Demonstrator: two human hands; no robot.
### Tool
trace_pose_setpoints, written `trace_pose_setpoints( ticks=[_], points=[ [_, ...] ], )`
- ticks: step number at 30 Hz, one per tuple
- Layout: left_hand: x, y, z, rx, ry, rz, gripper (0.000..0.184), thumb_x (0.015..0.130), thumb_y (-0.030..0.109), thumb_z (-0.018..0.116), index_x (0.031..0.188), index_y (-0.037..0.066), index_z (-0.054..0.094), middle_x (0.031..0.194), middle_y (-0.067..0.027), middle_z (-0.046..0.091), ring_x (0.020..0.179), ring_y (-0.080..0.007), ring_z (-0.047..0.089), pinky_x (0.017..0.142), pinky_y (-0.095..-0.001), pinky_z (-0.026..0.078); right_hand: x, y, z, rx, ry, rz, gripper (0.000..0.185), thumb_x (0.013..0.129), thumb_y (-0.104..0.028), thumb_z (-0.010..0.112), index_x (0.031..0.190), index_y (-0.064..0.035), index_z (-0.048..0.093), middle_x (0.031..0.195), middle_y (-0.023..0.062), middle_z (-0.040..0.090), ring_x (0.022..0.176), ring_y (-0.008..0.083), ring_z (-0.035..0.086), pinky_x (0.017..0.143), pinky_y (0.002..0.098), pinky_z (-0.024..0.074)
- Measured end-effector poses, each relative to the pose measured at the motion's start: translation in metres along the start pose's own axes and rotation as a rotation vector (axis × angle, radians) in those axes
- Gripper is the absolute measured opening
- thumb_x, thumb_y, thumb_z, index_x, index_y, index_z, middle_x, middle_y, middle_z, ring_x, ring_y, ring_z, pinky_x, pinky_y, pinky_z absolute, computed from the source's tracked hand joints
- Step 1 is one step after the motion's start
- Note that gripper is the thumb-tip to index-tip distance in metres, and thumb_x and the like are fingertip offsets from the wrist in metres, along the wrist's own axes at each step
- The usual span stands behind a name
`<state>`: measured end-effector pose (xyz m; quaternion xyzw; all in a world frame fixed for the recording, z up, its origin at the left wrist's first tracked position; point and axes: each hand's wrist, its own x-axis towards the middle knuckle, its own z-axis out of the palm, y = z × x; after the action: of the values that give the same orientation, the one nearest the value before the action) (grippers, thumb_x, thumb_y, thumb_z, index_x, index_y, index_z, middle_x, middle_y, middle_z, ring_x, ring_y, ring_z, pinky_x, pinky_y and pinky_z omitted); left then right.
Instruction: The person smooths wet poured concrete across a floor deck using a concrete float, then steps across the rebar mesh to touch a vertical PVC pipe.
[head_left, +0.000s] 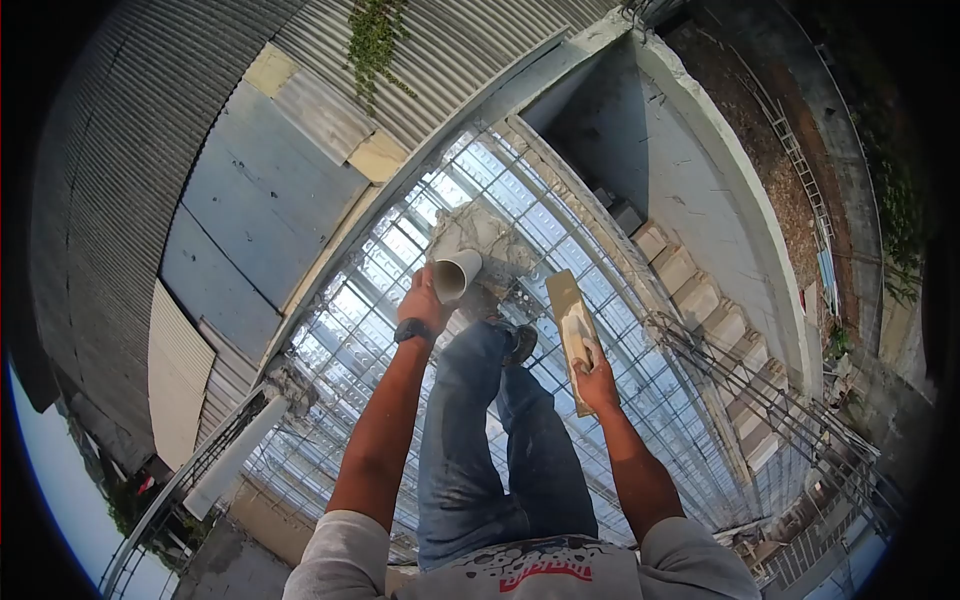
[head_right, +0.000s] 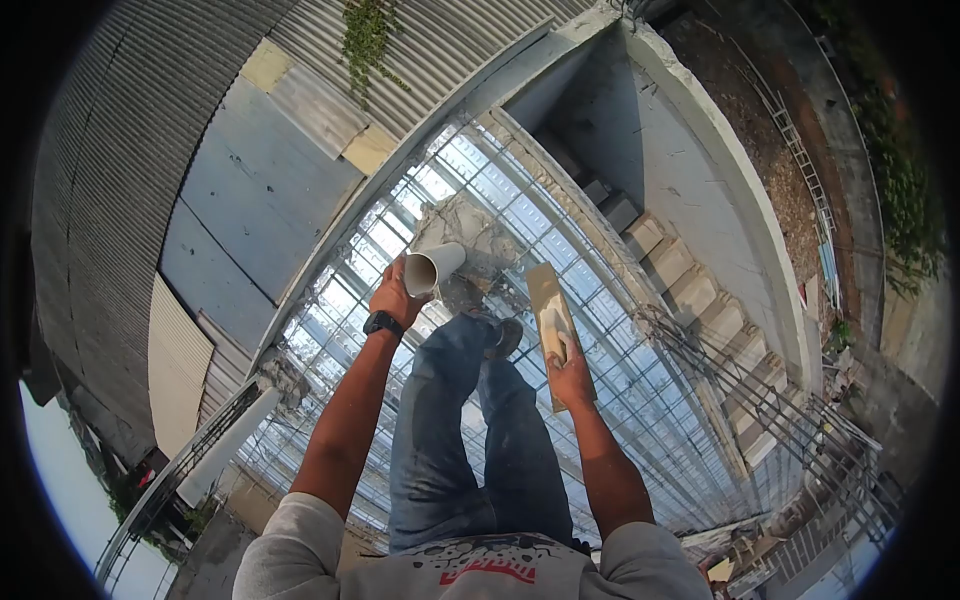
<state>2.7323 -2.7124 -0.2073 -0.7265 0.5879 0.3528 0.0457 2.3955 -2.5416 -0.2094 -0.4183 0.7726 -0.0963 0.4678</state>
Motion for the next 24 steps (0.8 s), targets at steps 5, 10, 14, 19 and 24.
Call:
trace_pose_setpoints(
  ticks=[5,10,14,19,24],
  points=[
    [0.0,-0.005,0.004,0.008,0.012,0.026,0.096,0.071,0.033,0.086,0.149,0.01,0.034,0.142,-0.0187,0.05,0.115,-0.0376,0.062,0.093,-0.0456,0.055,-0.01,0.039,0.007,-0.008,-0.02,0.079,0.052,0.091,-0.02,0.063,0.139,-0.0073,0.049,0.13,0.027,0.059,0.122,0.0434,0.056,0.101,0.0444,0.0466],
    [-0.002,-0.001,0.0,0.036,0.017,0.051,0.094,0.071,0.026,0.086,0.148,0.009,0.034,0.136,-0.017,0.052,0.106,-0.0386,0.065,0.083,-0.0475,0.055,-0.02,0.073,0.012,0.031,0.025,0.089,0.051,0.09,-0.014,0.066,0.136,-0.0012,0.05,0.127,0.0256,0.061,0.118,0.04,0.06,0.1,0.0422,0.0472],
    [0.002,0.005,-0.006,0.075,-0.015,0.039,0.096,0.071,0.031,0.086,0.148,0.009,0.033,0.137,-0.0172,0.052,0.11,-0.0378,0.064,0.088,-0.0461,0.055,-0.016,0.09,0.014,0.078,0.044,0.101,0.049,0.089,-0.008,0.067,0.134,0.0026,0.051,0.124,0.0242,0.063,0.115,0.0355,0.062,0.098,0.0389,0.0479],
    [0.004,0.002,-0.002,0.114,-0.042,0.023,0.1,0.071,0.037,0.086,0.15,0.007,0.032,0.141,-0.0186,0.051,0.118,-0.0362,0.061,0.097,-0.0432,0.053,-0.014,0.07,0.004,0.015,-0.012,0.121,0.052,0.09,-0.016,0.064,0.136,0.0005,0.049,0.137,0.0263,0.054,0.128,0.04,0.053,0.106,0.0416,0.0433],
    [0.004,0.001,0.001,0.092,-0.042,-0.006,0.098,0.072,0.036,0.085,0.15,0.009,0.033,0.143,-0.0193,0.05,0.117,-0.0362,0.062,0.097,-0.0434,0.053,-0.016,0.067,0.005,0.069,-0.031,0.104,0.052,0.091,-0.019,0.063,0.138,-0.0033,0.049,0.136,0.0254,0.055,0.126,0.0413,0.054,0.105,0.0422,0.0441]
  ],
)
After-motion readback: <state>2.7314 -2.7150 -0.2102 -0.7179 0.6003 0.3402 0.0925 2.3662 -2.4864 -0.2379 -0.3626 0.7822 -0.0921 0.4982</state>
